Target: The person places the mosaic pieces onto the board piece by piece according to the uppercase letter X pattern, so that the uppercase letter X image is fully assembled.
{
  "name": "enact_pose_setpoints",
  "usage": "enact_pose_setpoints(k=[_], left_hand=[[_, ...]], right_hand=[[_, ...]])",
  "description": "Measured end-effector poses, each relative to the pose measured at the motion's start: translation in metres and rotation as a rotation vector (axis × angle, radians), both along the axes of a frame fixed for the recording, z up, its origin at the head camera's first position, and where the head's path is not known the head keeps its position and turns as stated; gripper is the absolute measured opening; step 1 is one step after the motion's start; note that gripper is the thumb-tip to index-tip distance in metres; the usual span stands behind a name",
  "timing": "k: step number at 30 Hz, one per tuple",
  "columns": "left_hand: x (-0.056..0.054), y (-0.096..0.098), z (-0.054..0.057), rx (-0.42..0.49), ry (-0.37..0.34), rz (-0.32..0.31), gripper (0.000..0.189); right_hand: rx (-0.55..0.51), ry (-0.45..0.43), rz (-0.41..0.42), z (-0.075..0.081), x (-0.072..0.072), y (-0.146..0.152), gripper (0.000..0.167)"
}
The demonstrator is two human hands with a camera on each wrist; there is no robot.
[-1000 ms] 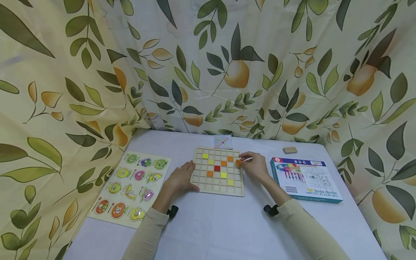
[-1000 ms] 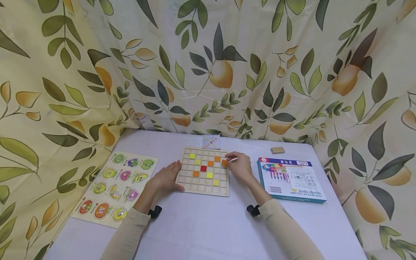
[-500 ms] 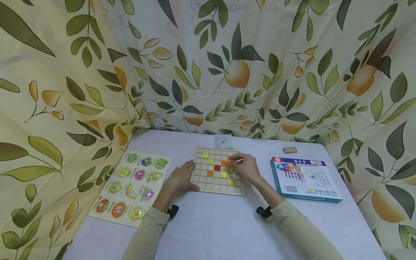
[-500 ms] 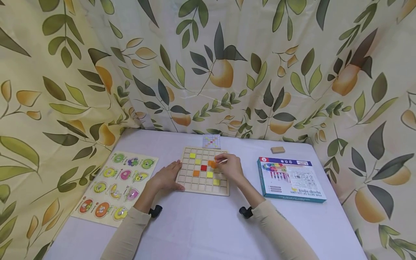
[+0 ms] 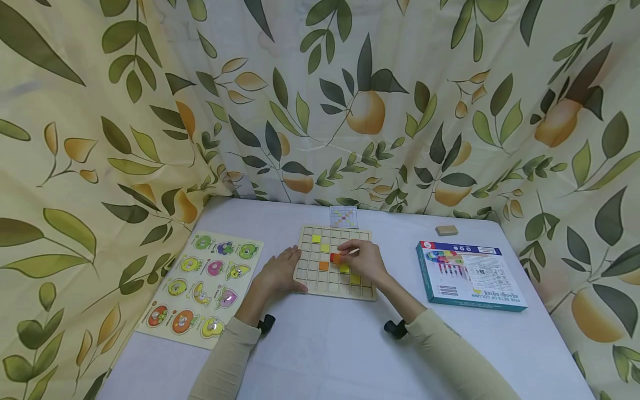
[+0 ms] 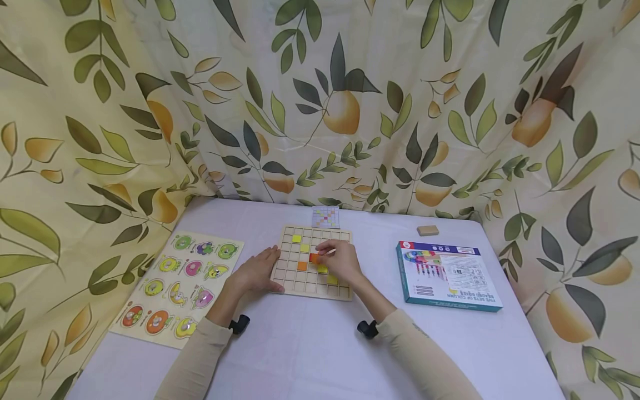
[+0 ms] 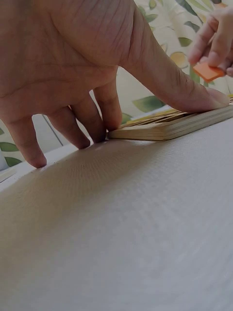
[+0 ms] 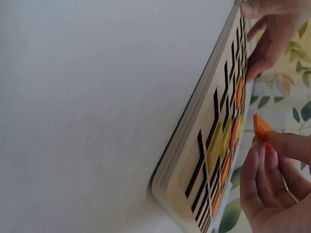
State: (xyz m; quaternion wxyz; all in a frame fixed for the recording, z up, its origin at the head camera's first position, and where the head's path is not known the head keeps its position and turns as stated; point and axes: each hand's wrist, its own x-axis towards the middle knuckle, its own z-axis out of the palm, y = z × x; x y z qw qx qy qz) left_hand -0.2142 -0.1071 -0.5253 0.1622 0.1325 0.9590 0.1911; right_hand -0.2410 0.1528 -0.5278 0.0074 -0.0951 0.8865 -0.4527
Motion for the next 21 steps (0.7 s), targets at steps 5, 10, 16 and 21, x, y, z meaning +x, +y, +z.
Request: enact_pose_setpoints(k=[5,10,16,21], left_hand=[[-0.001,0.0,0.0,-0.017,-0.005,-0.002,0.118],[-0.003,0.0,0.001,-0.028,-0.014,-0.006,0.118],[-0.002,0.001,0.001,-0.026,-0.015,-0.01,0.117],[-0.002,0.001,0.001,-0.027,-0.016,-0.006,0.117]], right_hand=[[-0.022,0.007,0.036,0.001,0.004,-0.012,0.02],[-0.033,-0.008,0.065,-0.002,0.007,-0.023,0.02],[-0.036,-0.024,0.086,-0.005,0.011,-0.033,0.021],[-0.035,-0.01,0.121,-0.008,0.013,-0.039,0.02]])
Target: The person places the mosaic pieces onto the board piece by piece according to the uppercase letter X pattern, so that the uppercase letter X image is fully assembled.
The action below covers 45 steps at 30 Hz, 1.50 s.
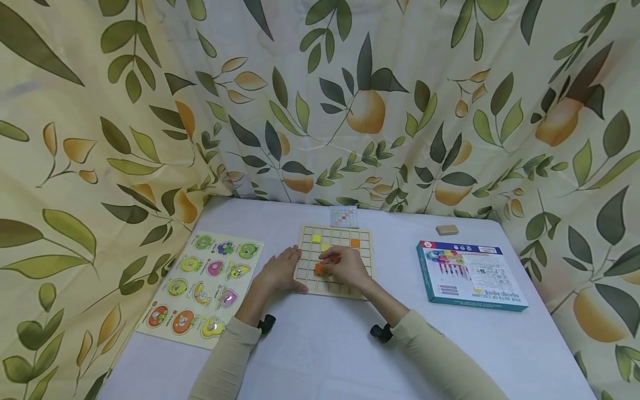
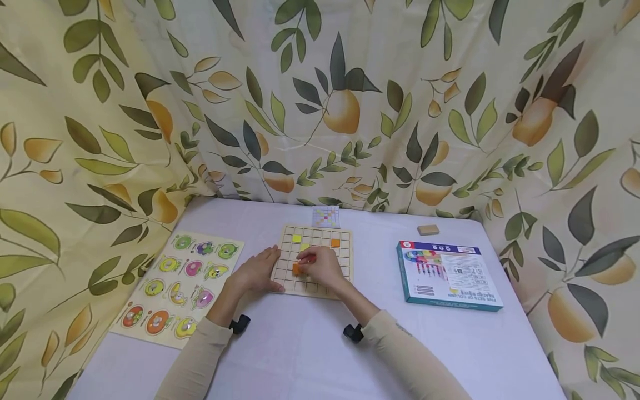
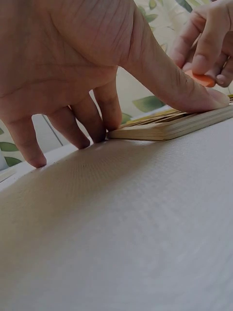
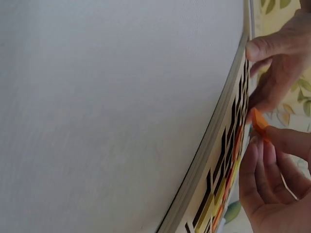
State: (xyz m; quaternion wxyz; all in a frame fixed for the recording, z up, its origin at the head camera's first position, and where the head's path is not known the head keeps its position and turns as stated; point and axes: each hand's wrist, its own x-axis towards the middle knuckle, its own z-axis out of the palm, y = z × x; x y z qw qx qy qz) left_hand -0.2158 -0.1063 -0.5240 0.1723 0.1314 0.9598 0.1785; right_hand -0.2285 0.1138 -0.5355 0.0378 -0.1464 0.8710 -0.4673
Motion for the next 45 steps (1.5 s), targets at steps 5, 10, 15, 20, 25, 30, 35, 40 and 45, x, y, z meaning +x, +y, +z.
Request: enact_pose_setpoints(k=[5,10,15,20,25,30,35,40,45], left_hand=[[0.0,0.0,-0.001,0.0,0.001,0.006,0.116],[-0.001,0.001,-0.001,0.0,0.001,0.004,0.117],[-0.001,0.003,-0.002,0.01,0.003,0.008,0.117],[-0.001,0.004,-0.002,0.002,0.01,0.006,0.116],[-0.001,0.005,-0.001,-0.003,0.01,0.008,0.116],[0.0,0.006,0.0,0.002,0.0,0.015,0.116],[-0.001,0.007,-0.001,0.009,0.0,0.02,0.116],[-0.001,0.005,-0.002,0.0,0.002,0.018,0.115],[0.001,0.001,-0.001,-0.004,-0.005,0.02,0.116]], right_hand=[[0.002,0.006,0.03,-0.001,0.0,-0.006,0.019],[0.003,0.004,0.056,-0.002,0.001,-0.011,0.018],[0.03,0.006,0.07,-0.003,0.003,-0.012,0.017],[0.055,0.004,0.074,-0.005,0.004,-0.014,0.016],[0.096,0.041,0.079,-0.005,0.004,-0.015,0.013],[0.144,0.106,0.09,-0.006,0.004,-0.014,0.011],[0.13,0.113,0.1,-0.008,0.004,-0.013,0.012],[0.096,0.075,0.108,-0.008,0.006,-0.008,0.014],[0.042,0.049,0.111,-0.004,0.01,0.001,0.015]])
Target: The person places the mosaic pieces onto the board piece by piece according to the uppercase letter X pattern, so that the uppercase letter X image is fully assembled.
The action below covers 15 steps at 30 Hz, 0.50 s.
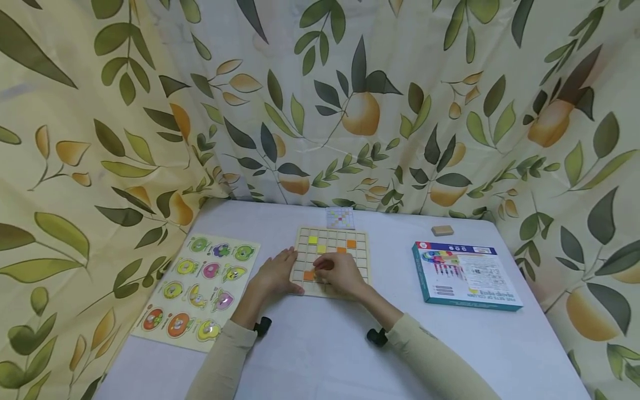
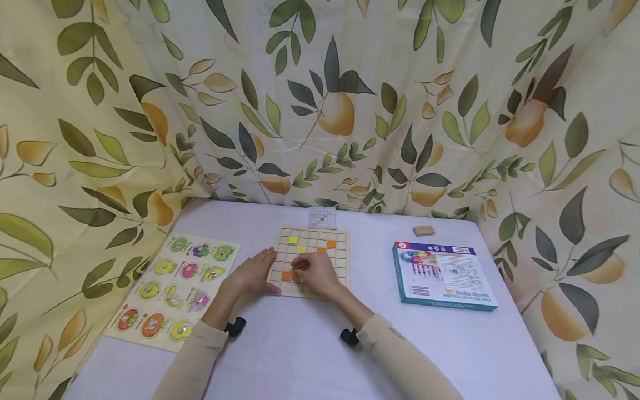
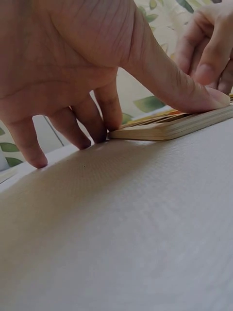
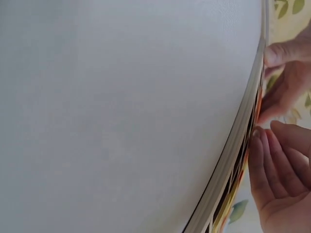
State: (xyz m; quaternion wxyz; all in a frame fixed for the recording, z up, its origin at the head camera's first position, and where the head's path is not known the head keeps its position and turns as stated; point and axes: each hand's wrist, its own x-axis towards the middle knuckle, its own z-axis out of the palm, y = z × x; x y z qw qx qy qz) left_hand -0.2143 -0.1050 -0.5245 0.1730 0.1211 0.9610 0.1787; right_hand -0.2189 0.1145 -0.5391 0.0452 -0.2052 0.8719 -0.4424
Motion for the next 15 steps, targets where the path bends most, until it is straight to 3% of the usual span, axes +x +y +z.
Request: enact_pose_setpoints(k=[7,15], left_hand=[[0.001,-0.006,0.0,0.017,0.005,-0.003,0.116],[0.001,-0.011,-0.003,0.024,0.012,0.004,0.116]], right_hand=[[-0.042,0.005,-0.093,0.002,0.001,0.019,0.012],[0.01,0.004,-0.219,0.002,0.0,0.049,0.012]])
